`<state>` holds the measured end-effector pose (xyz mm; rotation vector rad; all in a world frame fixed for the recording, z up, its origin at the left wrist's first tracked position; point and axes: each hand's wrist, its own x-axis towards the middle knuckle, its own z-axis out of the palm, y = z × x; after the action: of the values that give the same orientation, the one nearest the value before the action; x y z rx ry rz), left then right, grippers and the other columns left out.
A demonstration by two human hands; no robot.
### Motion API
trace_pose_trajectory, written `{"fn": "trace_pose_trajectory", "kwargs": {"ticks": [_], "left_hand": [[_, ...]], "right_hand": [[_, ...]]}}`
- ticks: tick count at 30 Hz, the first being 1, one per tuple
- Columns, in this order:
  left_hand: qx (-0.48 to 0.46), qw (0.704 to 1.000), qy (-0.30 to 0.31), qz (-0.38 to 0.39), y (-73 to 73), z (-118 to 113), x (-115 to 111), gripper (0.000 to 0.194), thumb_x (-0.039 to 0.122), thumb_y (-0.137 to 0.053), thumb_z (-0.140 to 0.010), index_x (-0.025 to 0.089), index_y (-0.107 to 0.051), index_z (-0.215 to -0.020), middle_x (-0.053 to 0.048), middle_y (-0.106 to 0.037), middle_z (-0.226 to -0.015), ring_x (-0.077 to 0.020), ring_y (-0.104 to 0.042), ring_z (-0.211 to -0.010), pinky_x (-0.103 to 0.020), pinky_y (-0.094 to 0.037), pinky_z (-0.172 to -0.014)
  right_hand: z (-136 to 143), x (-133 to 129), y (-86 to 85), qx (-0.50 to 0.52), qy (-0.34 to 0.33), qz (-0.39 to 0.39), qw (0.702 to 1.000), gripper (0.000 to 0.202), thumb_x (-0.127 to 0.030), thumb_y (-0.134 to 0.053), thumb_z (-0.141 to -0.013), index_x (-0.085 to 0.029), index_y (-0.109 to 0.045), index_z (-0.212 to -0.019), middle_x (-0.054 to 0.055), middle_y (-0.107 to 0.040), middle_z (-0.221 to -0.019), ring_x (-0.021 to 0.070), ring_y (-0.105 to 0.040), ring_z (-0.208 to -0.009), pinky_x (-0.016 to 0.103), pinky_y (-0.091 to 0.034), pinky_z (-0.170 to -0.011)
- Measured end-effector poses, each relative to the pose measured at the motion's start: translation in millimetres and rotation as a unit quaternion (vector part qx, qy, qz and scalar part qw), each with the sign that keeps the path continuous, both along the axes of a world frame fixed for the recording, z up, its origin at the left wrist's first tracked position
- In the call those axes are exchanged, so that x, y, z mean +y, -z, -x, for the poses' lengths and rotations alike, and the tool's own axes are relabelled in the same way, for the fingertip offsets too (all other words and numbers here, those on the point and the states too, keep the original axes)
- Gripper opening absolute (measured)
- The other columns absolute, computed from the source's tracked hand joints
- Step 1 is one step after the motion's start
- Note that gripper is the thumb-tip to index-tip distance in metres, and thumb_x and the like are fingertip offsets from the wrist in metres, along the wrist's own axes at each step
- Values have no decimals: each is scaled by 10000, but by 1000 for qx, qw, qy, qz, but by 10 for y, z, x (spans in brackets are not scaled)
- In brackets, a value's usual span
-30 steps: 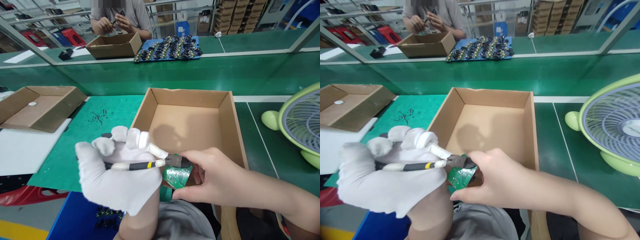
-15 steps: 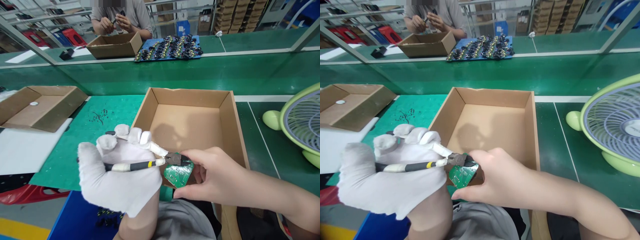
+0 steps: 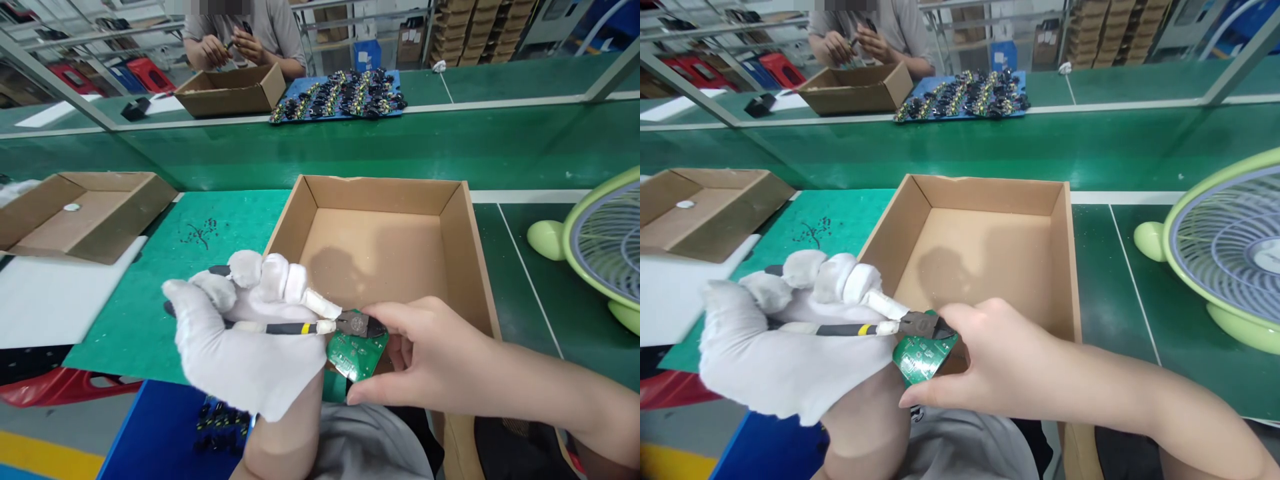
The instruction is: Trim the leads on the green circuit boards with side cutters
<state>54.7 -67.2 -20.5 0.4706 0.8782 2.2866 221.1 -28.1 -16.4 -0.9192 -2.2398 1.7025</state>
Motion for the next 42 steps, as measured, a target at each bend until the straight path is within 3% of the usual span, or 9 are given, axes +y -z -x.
{"fn": "trace_pose_trajectory", "kwargs": {"ticks": [4, 9, 14, 20, 27, 31, 36, 42], "left_hand": [[-22, 1000, -7, 1, 5, 12, 13, 426, 392, -383, -1059, 171, -360, -694, 28, -487, -712, -86, -433, -543, -289, -329, -476], [-77, 996, -41, -33, -7, 120, 41, 391, 435, -546, -947, 182, -433, -671, -4, -516, -737, -112, -518, -619, -291, -488, -556], [-104, 992, -64, -17, -32, 212, 41, 351, 413, -505, -935, 179, -464, -676, -32, -569, -799, -130, -572, -679, -302, -559, -656], [-105, 994, -34, -1, 7, 226, 28, 355, 436, -536, -909, 176, -459, -681, -24, -512, -786, -139, -546, -696, -289, -538, -618], [-145, 989, -13, 13, -46, 170, 39, 409, 485, -431, -964, 182, -437, -689, -26, -459, -799, -143, -505, -675, -287, -500, -591], [-118, 993, -13, 4, -5, 170, 33, 387, 461, -493, -947, 176, -440, -692, -18, -443, -793, -138, -476, -667, -293, -489, -576], [-56, 998, -11, -17, 50, 185, 1, 390, 414, -595, -932, 181, -437, -662, 1, -427, -758, -121, -438, -621, -291, -458, -557], [-36, 998, -41, -39, 19, 159, 2, 467, 404, -388, -1048, 177, -419, -640, 4, -447, -698, -111, -402, -546, -264, -369, -483]], "right_hand": [[-7, 0, -5, 9, 2, 0, 1000, 378, -456, -873, -753, -175, -644, -861, -29, -619, -595, 137, -587, -502, 203, -377, -428], [-2, 8, -28, 14, 9, 2, 1000, 320, -421, -853, -775, -186, -642, -828, -45, -614, -598, 112, -574, -510, 184, -370, -439], [-9, 14, -64, 29, -2, 18, 999, 272, -378, -847, -796, -196, -693, -929, -67, -597, -613, 86, -541, -520, 165, -374, -457], [-22, 8, -50, 43, 1, 23, 999, 277, -376, -865, -783, -193, -697, -905, -73, -595, -619, 75, -513, -523, 154, -365, -452], [-19, 20, -13, 26, 13, -6, 1000, 339, -396, -888, -746, -166, -715, -925, -68, -567, -599, 71, -444, -496, 166, -314, -423], [-16, 16, -7, 24, 18, -6, 1000, 322, -378, -887, -743, -159, -717, -906, -56, -598, -615, 75, -463, -509, 164, -335, -437], [-8, 18, -9, 36, 21, 53, 998, 321, -328, -919, -709, -178, -716, -908, -76, -595, -598, 68, -487, -503, 143, -358, -436], [-9, 29, -30, 32, 9, 81, 996, 323, -223, -950, -653, -184, -719, -876, -85, -600, -591, 68, -524, -517, 130, -371, -446]]}}
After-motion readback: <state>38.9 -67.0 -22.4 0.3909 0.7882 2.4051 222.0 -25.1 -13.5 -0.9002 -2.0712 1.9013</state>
